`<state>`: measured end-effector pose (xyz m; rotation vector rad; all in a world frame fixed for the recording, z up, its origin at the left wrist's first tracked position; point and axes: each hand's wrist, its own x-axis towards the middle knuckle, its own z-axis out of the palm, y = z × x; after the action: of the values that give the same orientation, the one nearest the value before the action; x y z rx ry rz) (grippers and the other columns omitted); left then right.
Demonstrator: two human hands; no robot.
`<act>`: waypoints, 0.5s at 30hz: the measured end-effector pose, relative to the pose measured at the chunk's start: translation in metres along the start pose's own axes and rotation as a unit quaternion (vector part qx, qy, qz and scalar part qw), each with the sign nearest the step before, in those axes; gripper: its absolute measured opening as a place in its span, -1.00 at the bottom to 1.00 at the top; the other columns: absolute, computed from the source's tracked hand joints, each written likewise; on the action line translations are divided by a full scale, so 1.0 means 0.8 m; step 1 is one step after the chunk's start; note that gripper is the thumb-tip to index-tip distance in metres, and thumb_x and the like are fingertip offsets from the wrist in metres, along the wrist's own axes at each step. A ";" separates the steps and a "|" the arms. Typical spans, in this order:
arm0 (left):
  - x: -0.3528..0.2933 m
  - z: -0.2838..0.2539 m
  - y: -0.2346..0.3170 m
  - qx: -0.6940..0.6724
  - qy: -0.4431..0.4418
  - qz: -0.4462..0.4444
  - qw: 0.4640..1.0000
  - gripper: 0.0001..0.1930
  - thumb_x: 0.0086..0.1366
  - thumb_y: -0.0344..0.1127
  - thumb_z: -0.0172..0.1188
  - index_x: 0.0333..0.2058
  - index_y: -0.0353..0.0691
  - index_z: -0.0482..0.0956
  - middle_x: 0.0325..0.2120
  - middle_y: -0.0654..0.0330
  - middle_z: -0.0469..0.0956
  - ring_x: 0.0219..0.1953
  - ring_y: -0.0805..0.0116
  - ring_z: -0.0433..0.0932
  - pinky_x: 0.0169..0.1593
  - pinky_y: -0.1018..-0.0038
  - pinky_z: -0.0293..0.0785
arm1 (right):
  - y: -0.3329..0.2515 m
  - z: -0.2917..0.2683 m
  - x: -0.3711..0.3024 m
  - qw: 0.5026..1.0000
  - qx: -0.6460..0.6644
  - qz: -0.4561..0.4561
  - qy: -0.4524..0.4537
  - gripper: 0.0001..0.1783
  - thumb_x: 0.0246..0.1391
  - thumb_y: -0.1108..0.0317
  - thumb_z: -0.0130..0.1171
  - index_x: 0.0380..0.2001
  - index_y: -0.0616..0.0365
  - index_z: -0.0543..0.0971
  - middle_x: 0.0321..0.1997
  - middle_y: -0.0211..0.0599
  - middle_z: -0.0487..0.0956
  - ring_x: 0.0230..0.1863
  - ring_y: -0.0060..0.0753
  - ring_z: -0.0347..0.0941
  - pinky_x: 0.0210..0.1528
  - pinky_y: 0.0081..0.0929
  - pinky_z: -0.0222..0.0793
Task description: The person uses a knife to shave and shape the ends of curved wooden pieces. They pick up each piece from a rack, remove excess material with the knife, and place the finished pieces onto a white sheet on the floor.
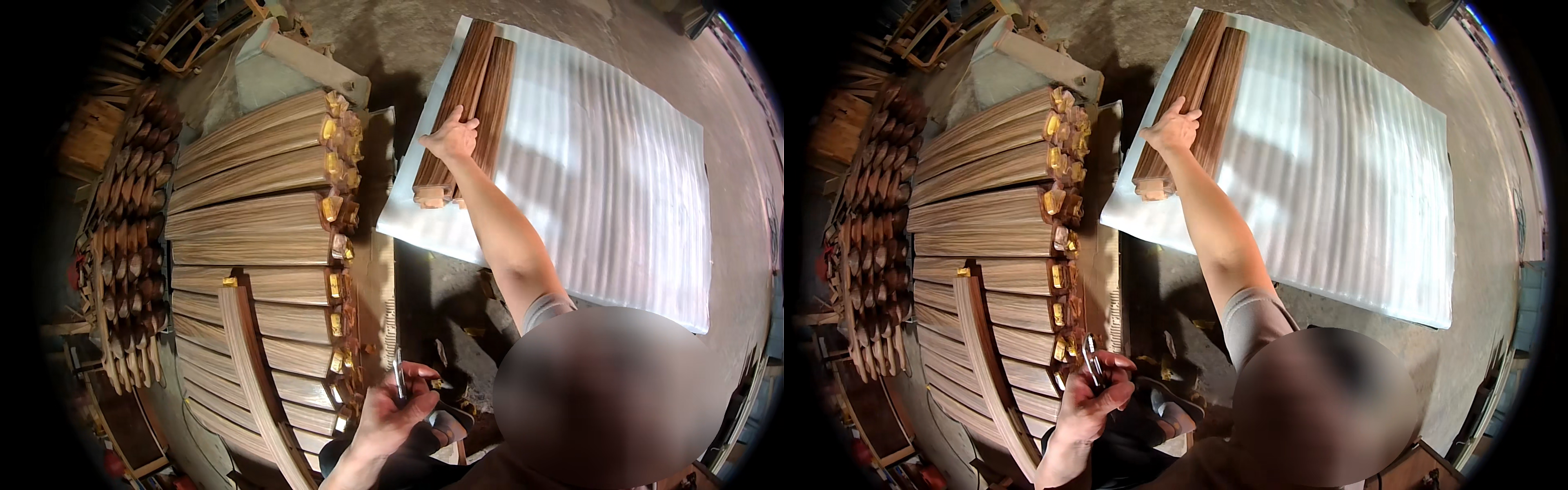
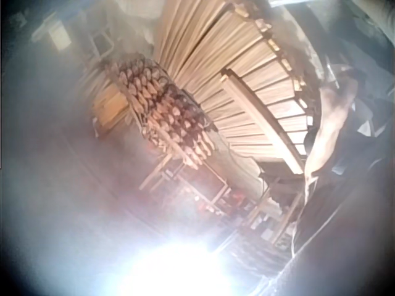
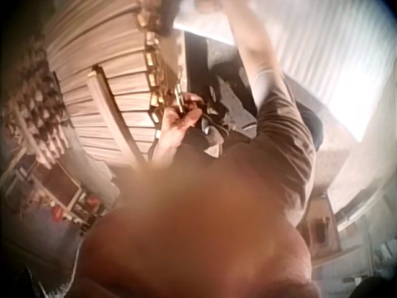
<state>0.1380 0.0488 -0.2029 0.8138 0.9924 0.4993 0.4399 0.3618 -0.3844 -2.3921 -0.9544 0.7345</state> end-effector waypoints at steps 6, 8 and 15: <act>-0.001 0.006 -0.004 0.025 -0.004 -0.022 0.999 -0.67 0.23 -0.47 0.35 -0.05 -0.37 0.52 -0.52 0.35 0.42 -0.50 0.59 0.38 -0.39 0.65 0.29 | 0.002 0.017 -0.001 1.000 -0.015 -0.009 0.016 0.40 -0.23 -0.04 0.55 0.50 0.13 -0.16 0.47 0.50 -0.16 0.31 0.24 0.24 0.27 -0.24 0.36; 0.002 0.007 -0.006 0.065 -0.003 -0.010 0.998 -0.66 0.25 -0.46 0.33 -0.03 -0.40 0.50 -0.50 0.35 0.43 -0.50 0.60 0.38 -0.39 0.65 0.29 | 0.005 0.018 0.003 1.000 -0.004 -0.002 0.026 0.39 -0.20 -0.08 0.53 0.50 0.12 -0.15 0.48 0.46 -0.15 0.31 0.25 0.24 0.30 -0.19 0.33; -0.003 -0.009 -0.035 -0.089 0.161 0.037 0.982 -0.63 0.34 -0.44 0.15 0.11 -0.39 0.44 -0.42 0.31 0.45 -0.43 0.47 0.41 -0.21 0.49 0.40 | 0.025 -0.015 -0.082 0.973 -0.027 -0.221 0.061 -0.28 0.11 -0.18 0.20 0.15 0.17 0.53 0.06 0.13 0.61 0.17 0.01 0.51 0.17 -0.21 0.45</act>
<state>0.1310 0.0330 -0.2260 0.6211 1.1972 0.7895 0.4163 0.2987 -0.3672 -2.1226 -1.4012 0.3923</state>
